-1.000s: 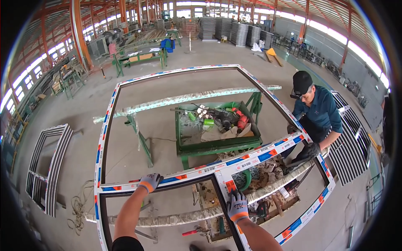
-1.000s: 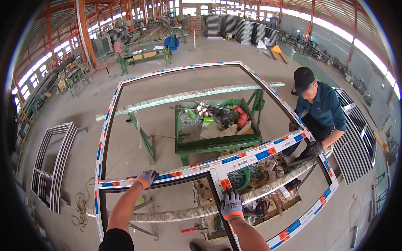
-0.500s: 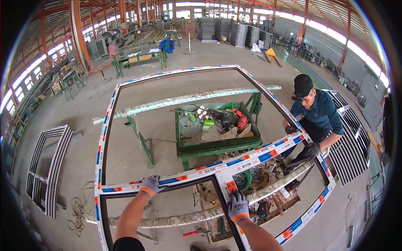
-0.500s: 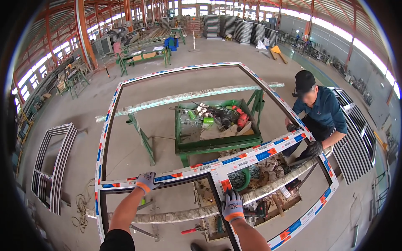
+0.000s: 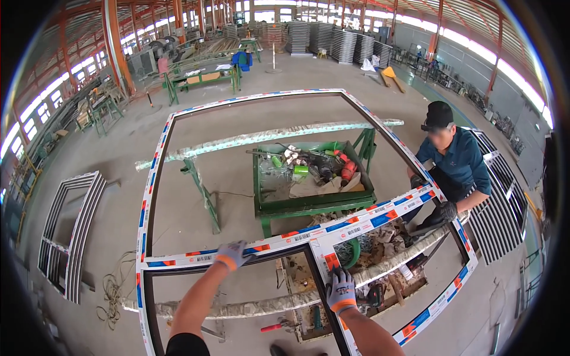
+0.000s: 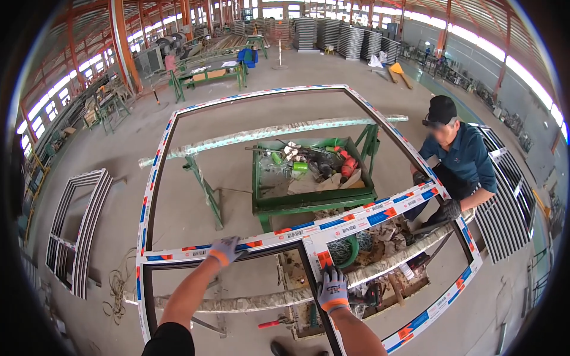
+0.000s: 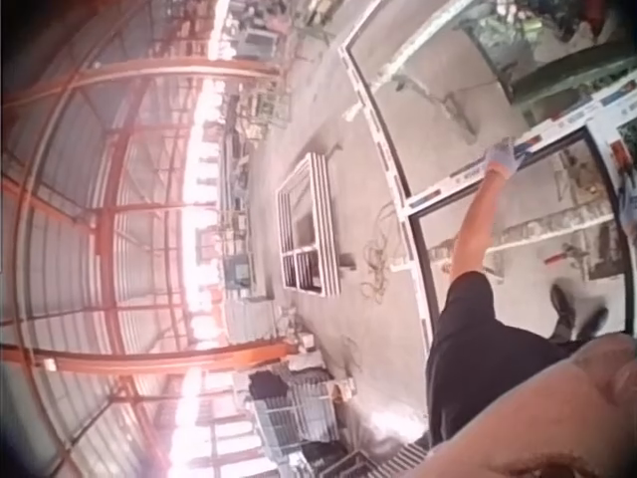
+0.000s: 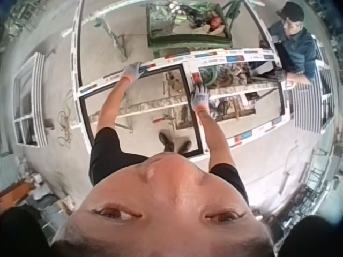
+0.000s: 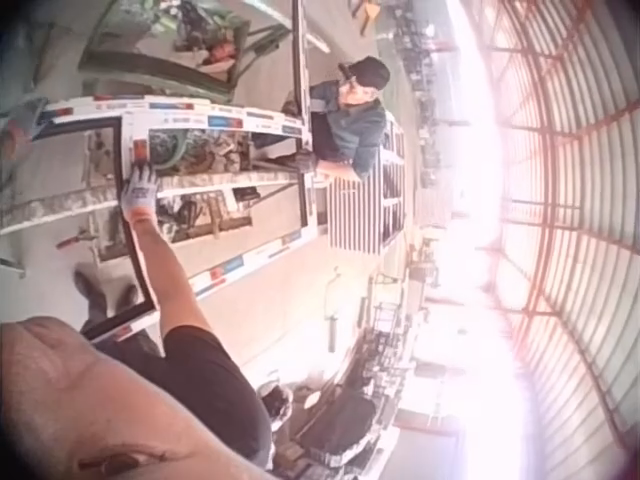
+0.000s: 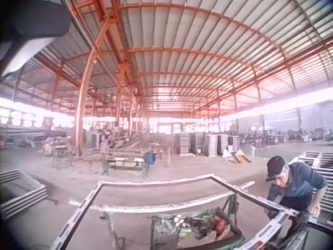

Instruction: Assembling and securing window frame components using tools like a drill and caulking gun.

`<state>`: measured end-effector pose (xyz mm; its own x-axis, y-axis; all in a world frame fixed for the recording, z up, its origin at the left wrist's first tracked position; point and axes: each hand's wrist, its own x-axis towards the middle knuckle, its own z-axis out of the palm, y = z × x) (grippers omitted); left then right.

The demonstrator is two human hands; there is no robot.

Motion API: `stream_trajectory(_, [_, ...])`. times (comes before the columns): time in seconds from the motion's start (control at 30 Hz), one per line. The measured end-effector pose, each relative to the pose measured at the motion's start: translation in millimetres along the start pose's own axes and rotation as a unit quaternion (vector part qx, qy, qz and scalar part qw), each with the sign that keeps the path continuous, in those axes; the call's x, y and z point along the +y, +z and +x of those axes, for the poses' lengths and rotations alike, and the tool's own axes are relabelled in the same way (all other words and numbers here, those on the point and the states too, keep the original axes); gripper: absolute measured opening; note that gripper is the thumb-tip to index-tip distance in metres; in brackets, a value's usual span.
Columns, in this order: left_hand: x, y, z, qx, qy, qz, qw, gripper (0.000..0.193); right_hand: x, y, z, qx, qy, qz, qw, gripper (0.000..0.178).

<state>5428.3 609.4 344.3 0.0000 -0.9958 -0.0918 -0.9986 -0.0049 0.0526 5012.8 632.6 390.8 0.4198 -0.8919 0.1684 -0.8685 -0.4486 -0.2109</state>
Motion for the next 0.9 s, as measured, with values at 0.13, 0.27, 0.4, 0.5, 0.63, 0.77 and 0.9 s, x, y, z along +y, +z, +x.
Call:
stream_trajectory(0.13, [86, -19, 55, -0.013, 0.011, -0.074, 0.997, 0.074, 3, 1, -1, -0.012, 0.010, -0.017, 1.000, 0.049])
stream_trajectory(0.27, [119, -17, 74, -0.019, -0.003, -0.089, 0.996, 0.078, 2, 4, 0, -0.016, 0.009, -0.012, 1.000, 0.049])
stream_trajectory(0.4, [126, -21, 73, 0.014, -0.017, -0.044, 0.999, 0.078, 4, 4, -2, -0.017, 0.019, -0.034, 0.999, 0.051])
stream_trajectory(0.5, [120, -16, 70, 0.014, -0.024, -0.063, 0.998, 0.078, 2, 3, -1, -0.023, 0.019, -0.019, 0.999, 0.051])
stream_trajectory(0.63, [117, -9, 70, 0.040, -0.040, -0.115, 0.992, 0.072, 3, 4, -1, -0.012, 0.009, -0.013, 1.000, 0.050])
stream_trajectory(0.77, [135, 2, 31, 0.268, -0.002, -0.060, 0.961, 0.060, 7, 3, -5, 0.005, -0.003, -0.005, 1.000, 0.049])
stream_trajectory(0.9, [178, 12, -59, 0.240, -0.071, -0.156, 0.955, 0.058, 13, -1, -11, -0.019, 0.016, 0.003, 1.000, 0.046])
